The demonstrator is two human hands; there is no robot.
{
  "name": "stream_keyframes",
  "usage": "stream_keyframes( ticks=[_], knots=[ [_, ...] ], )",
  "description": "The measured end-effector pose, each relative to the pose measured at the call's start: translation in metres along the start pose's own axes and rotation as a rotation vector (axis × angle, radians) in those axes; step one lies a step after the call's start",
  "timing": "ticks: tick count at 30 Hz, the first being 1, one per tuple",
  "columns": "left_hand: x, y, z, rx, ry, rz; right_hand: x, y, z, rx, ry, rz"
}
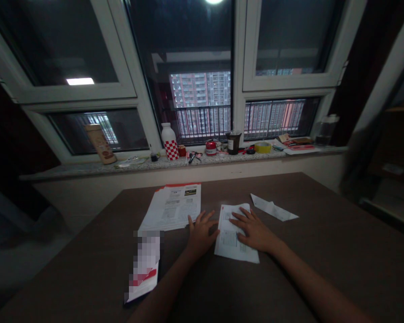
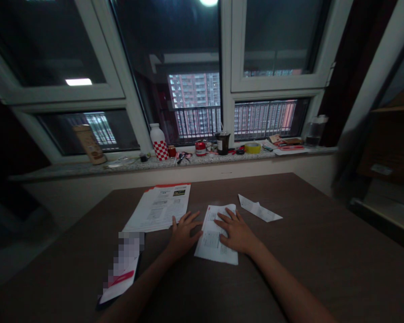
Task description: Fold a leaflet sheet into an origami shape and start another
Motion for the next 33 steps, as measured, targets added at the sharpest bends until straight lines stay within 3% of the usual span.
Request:
stream_keyframes(
  ticks=[33],
  knots=[
    [-0.0006,0.0003,0.0002,0.007,0.027,0.015,0.0009,0.0006,0.0006,0.008,0.005,0.005]
  ],
)
Point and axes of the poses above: each hand's wrist, its own y-axis towards the middle knuckle, its own x-axis out of the palm, z = x × y, the point moved 5 cm from there along y, towards the middle knuckle, and after that the axes turned 11 degrees about x, right-handed, at the moved point
